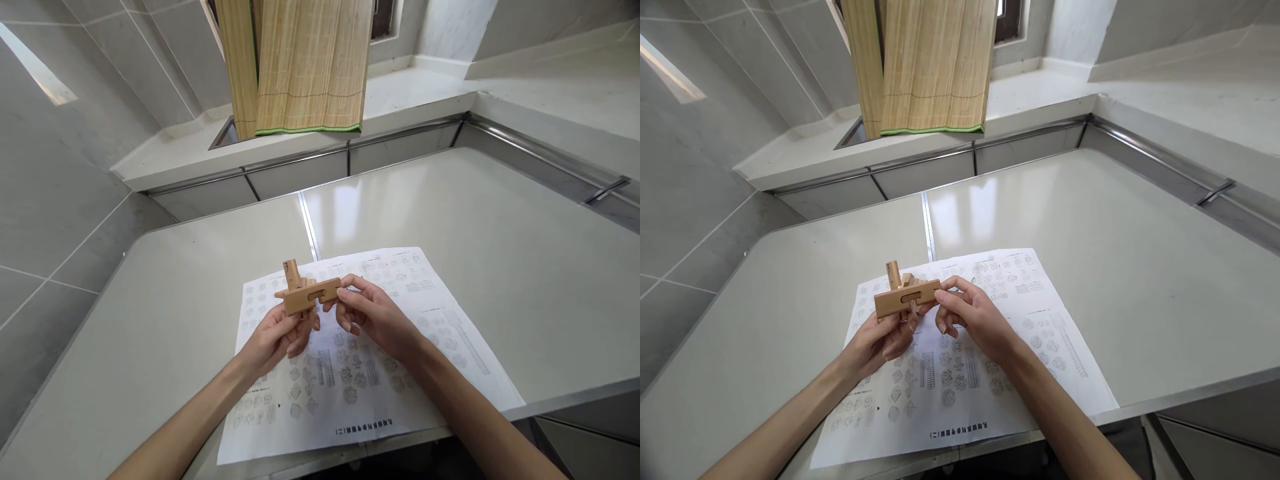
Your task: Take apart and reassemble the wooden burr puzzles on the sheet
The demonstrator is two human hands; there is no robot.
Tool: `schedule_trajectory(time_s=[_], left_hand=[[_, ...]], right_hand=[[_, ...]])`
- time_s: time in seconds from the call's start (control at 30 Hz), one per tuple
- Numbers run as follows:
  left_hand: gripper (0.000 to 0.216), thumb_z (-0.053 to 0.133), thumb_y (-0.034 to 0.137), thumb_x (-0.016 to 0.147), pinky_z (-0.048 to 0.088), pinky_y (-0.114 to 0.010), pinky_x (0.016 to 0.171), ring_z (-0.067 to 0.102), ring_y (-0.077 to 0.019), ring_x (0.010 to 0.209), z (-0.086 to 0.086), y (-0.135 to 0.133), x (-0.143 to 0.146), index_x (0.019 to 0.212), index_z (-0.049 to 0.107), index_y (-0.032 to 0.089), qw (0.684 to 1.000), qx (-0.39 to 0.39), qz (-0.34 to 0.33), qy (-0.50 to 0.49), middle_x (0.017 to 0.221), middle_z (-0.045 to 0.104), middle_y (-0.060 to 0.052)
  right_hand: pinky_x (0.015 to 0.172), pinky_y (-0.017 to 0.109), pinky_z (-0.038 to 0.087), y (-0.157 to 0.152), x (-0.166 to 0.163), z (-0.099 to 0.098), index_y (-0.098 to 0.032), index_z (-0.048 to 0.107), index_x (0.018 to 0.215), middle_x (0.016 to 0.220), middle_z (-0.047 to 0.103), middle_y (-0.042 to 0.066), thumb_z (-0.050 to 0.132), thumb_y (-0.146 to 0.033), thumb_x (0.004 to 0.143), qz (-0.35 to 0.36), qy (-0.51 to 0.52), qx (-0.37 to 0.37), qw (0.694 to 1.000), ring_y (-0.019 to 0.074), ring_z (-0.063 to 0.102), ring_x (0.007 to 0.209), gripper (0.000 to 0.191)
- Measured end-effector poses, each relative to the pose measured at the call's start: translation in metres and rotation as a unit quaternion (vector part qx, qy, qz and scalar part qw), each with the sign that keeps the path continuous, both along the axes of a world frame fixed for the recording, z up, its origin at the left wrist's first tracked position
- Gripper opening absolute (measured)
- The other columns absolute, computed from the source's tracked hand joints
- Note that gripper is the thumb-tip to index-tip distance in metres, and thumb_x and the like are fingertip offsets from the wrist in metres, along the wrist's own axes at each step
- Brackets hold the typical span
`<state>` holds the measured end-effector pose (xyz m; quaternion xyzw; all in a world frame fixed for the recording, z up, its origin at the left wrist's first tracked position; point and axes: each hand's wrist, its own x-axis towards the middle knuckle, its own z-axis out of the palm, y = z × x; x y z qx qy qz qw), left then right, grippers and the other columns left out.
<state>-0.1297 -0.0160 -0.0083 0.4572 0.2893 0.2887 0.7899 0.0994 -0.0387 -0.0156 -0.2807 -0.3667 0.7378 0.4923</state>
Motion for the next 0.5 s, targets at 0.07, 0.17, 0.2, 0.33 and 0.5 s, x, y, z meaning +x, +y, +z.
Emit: schedule_trajectory(time_s=[0.07, 0.17, 0.2, 0.33, 0.5], left_hand=[[0.031, 0.067, 0.045, 0.101, 0.036, -0.019, 0.045, 0.041, -0.003, 0.046, -0.0008, -0.0001, -0.0003, 0.103, 0.073, 0.015, 1.0, 0.009, -0.007, 0.003, 0.084, 0.067, -0.004], [0.031, 0.064, 0.046, 0.102, 0.038, -0.02, 0.046, 0.046, -0.0043, 0.047, -0.001, -0.0013, 0.0005, 0.111, 0.071, 0.017, 0.999, 0.026, -0.03, 0.008, 0.091, 0.07, -0.006], [0.032, 0.063, 0.047, 0.103, 0.039, -0.021, 0.046, 0.048, -0.0052, 0.047, -0.0008, -0.0019, 0.001, 0.114, 0.07, 0.018, 0.998, 0.035, -0.041, 0.011, 0.089, 0.071, -0.006], [0.038, 0.059, 0.05, 0.104, 0.042, -0.022, 0.048, 0.051, -0.0079, 0.048, 0.0005, -0.0046, 0.0032, 0.121, 0.065, 0.017, 0.992, 0.088, -0.081, 0.041, 0.082, 0.072, -0.007], [0.038, 0.051, 0.049, 0.108, 0.044, -0.023, 0.051, 0.052, -0.0091, 0.05, 0.0045, -0.0086, 0.0056, 0.12, 0.064, 0.017, 0.982, 0.134, -0.104, 0.088, 0.076, 0.067, -0.004]], right_hand=[[0.053, 0.025, 0.039, 0.0003, -0.0005, -0.0011, -0.022, 0.06, 0.096, 0.091, 0.075, 0.004, 0.071, -0.044, 0.099, 0.002, -0.001, -0.003, 1.0, 0.01, 0.055, 0.059, 0.025], [0.054, 0.024, 0.039, 0.0002, -0.0017, -0.0019, -0.021, 0.061, 0.097, 0.093, 0.074, 0.004, 0.07, -0.045, 0.099, 0.009, -0.009, -0.004, 1.0, 0.0099, 0.055, 0.06, 0.026], [0.054, 0.024, 0.04, 0.0, -0.002, -0.0017, -0.021, 0.061, 0.096, 0.092, 0.073, 0.004, 0.07, -0.045, 0.099, 0.012, -0.016, -0.004, 1.0, 0.0098, 0.055, 0.061, 0.026], [0.056, 0.025, 0.044, -0.0004, -0.0031, 0.0014, -0.02, 0.061, 0.094, 0.08, 0.069, 0.0, 0.071, -0.048, 0.098, 0.031, -0.059, 0.001, 0.998, 0.01, 0.055, 0.058, 0.03], [0.055, 0.026, 0.047, 0.0003, -0.0052, 0.0022, -0.021, 0.059, 0.096, 0.068, 0.064, -0.004, 0.071, -0.053, 0.097, 0.038, -0.095, 0.016, 0.995, 0.0099, 0.054, 0.053, 0.034]])
